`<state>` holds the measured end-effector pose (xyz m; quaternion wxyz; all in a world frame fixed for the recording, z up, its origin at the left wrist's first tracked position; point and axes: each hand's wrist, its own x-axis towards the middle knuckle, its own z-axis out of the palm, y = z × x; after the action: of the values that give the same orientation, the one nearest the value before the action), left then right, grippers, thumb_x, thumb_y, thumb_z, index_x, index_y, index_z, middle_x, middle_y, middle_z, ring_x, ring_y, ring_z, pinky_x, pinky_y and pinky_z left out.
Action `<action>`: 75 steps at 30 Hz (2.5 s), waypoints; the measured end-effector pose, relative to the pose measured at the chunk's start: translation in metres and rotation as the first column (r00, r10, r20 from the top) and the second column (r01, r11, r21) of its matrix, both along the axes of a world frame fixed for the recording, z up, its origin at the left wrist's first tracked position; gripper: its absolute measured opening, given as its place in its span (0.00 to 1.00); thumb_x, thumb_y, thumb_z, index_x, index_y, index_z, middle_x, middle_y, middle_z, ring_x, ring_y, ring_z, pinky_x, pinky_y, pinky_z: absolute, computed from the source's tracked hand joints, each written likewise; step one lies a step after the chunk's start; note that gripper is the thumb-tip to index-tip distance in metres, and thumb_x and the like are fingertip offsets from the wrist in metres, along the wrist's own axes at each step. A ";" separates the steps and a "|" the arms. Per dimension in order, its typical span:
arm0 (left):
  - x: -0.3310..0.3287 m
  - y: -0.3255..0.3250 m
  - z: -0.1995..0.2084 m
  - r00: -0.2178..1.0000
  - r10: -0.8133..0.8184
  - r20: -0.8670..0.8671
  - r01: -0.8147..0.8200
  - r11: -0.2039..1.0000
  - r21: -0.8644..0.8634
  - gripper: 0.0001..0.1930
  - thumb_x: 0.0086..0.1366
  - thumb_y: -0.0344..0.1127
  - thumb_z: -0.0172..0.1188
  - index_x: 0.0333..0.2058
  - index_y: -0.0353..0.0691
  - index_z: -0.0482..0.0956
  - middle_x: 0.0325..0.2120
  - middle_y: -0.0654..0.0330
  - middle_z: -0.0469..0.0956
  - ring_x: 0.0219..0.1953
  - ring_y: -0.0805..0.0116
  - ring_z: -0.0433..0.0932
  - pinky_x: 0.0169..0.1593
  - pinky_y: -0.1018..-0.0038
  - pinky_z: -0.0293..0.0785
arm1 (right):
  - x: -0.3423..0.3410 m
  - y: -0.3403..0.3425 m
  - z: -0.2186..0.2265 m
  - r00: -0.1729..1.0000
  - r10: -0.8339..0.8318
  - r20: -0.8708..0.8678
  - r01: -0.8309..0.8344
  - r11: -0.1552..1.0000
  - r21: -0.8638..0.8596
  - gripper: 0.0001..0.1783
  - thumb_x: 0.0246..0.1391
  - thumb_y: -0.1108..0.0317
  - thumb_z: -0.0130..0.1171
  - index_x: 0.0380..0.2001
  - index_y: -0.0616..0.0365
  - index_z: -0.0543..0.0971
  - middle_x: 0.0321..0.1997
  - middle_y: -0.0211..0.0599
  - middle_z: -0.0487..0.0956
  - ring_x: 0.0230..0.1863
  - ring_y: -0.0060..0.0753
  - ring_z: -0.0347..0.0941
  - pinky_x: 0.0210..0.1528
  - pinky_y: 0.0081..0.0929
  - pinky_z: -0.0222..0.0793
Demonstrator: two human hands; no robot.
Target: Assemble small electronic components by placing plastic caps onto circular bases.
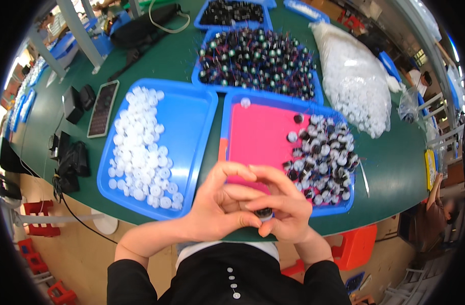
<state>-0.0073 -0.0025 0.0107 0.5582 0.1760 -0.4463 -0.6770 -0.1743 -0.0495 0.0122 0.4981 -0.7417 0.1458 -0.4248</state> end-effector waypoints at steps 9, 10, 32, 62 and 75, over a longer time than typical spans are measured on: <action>0.000 0.007 0.007 0.875 0.304 0.377 -0.273 0.953 -0.134 0.10 0.60 0.23 0.52 0.40 0.33 0.66 0.41 0.52 0.73 0.43 0.68 0.74 0.47 0.73 0.70 | -0.030 0.003 0.026 0.903 -0.270 0.335 0.223 0.959 0.175 0.23 0.54 0.52 0.51 0.33 0.66 0.68 0.16 0.37 0.68 0.20 0.27 0.66 0.22 0.21 0.63; 0.002 0.008 0.012 0.872 0.306 0.383 -0.272 0.952 -0.141 0.10 0.60 0.23 0.52 0.40 0.33 0.66 0.41 0.52 0.73 0.43 0.68 0.74 0.47 0.73 0.70 | -0.039 0.003 0.030 0.895 -0.278 0.350 0.222 0.956 0.192 0.21 0.54 0.55 0.54 0.33 0.67 0.69 0.18 0.39 0.70 0.21 0.27 0.66 0.23 0.21 0.63; -0.021 -0.219 0.015 -0.222 0.803 0.553 0.208 0.593 -0.778 0.11 0.50 0.39 0.60 0.19 0.36 0.76 0.19 0.55 0.72 0.30 0.56 0.71 0.35 0.63 0.67 | -0.108 -0.055 0.023 0.795 -0.577 -0.189 0.348 0.688 -0.637 0.04 0.43 0.77 0.55 0.19 0.65 0.72 0.16 0.38 0.71 0.17 0.34 0.68 0.18 0.27 0.61; 0.034 -0.183 0.077 0.849 0.206 0.486 -0.277 0.958 0.077 0.05 0.55 0.30 0.61 0.25 0.35 0.78 0.19 0.66 0.73 0.21 0.80 0.67 0.25 0.84 0.63 | -0.064 -0.040 0.054 0.746 -0.645 -0.165 0.346 0.587 -0.732 0.28 0.38 0.69 0.65 0.45 0.68 0.70 0.52 0.54 0.68 0.44 0.50 0.72 0.41 0.31 0.70; 0.022 -0.053 0.074 0.301 0.799 0.521 -0.206 0.588 -0.782 0.15 0.47 0.31 0.65 0.35 0.38 0.75 0.39 0.54 0.73 0.40 0.63 0.71 0.46 0.67 0.64 | -0.007 -0.025 0.024 0.938 -0.307 -0.163 0.209 0.873 -0.441 0.17 0.40 0.74 0.65 0.33 0.66 0.71 0.32 0.41 0.76 0.27 0.35 0.76 0.28 0.26 0.73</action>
<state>0.0151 -0.0551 0.0845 0.4810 0.4405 -0.7519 -0.0961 -0.1815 -0.0743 0.0365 0.2464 -0.8482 0.2063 -0.4209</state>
